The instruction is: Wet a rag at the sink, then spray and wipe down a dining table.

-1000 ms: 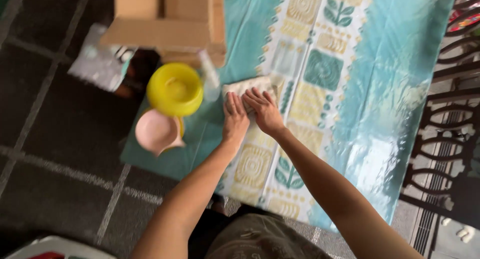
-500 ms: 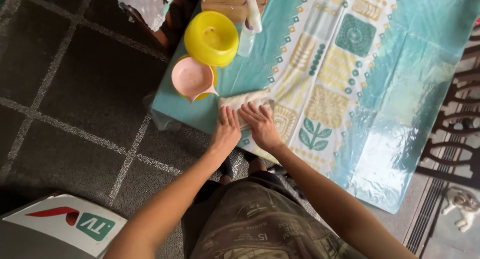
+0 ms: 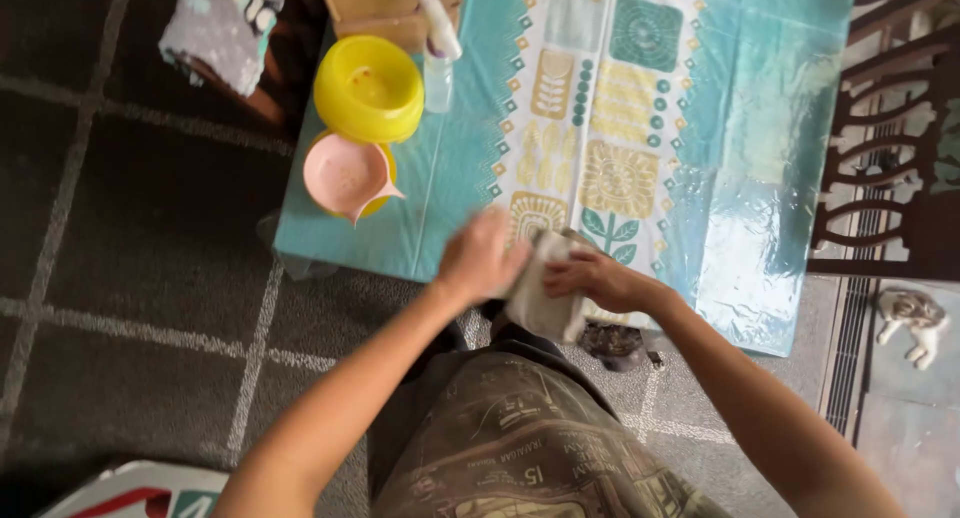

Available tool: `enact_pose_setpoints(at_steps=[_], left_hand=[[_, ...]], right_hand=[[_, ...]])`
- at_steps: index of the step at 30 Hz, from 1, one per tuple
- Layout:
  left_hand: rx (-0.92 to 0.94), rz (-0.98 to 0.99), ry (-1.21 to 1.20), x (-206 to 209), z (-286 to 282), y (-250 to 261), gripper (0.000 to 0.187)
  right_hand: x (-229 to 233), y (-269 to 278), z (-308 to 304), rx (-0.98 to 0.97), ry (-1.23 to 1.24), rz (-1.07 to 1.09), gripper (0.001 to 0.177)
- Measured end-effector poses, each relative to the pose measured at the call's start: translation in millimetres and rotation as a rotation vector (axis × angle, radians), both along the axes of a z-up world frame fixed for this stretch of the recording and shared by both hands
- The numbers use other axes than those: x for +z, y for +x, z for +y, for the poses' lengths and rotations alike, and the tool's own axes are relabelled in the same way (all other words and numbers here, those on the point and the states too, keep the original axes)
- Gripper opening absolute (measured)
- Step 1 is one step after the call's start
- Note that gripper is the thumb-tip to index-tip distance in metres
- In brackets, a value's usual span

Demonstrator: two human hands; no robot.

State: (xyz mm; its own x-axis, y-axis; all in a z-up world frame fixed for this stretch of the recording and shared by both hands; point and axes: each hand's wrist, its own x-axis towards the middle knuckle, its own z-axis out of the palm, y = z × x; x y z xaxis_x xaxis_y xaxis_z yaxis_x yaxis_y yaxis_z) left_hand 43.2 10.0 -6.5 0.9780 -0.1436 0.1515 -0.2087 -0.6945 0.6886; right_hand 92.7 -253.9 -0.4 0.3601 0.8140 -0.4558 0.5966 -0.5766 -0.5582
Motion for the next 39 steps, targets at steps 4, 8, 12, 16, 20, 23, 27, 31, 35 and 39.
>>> enact_pose_setpoints(at_steps=[4, 8, 12, 16, 20, 23, 27, 31, 35, 39], left_hand=[[0.325, -0.367, -0.014, -5.2, 40.1, 89.9, 0.061], [0.531, -0.438, -0.077, 3.7, 68.8, 165.4, 0.080], [0.586, -0.362, -0.329, -14.8, 79.5, 209.0, 0.096], [0.444, -0.387, -0.286, -9.7, 61.9, 219.6, 0.073], [0.147, -0.408, -0.247, 5.3, 13.6, 224.5, 0.052], [0.092, -0.295, -0.345, 8.7, -36.6, 240.7, 0.035], [0.066, -0.095, -0.393, 40.4, -107.3, 269.2, 0.028], [0.144, 0.226, -0.501, 48.4, -154.8, 318.9, 0.029], [0.432, -0.019, -0.257, 25.2, -166.2, 365.3, 0.031], [0.499, -0.109, -0.197, 44.5, -152.5, 362.6, 0.032]], right_hand=[[18.5, 14.6, -32.9, 0.025, 0.095, 0.041, 0.039], [16.7, 38.7, -67.6, -0.562, -0.079, 0.457, 0.056], [-41.3, 60.8, -116.1, -0.878, 0.390, 0.621, 0.022], [-50.6, 67.5, -114.4, -1.300, 0.820, 0.905, 0.018], [-83.1, 65.2, -159.8, -1.588, 1.091, 1.037, 0.032], [-48.0, 58.8, -169.1, -1.591, 1.283, 1.116, 0.051], [-29.9, 50.0, -206.9, -1.770, 1.210, 0.947, 0.068], [-26.4, 45.6, -240.5, -1.874, 1.094, 0.819, 0.065], [-27.4, 47.6, -268.6, -1.918, 1.161, 0.761, 0.060], [-33.1, 54.7, -284.1, -1.896, 1.192, 0.771, 0.057]])
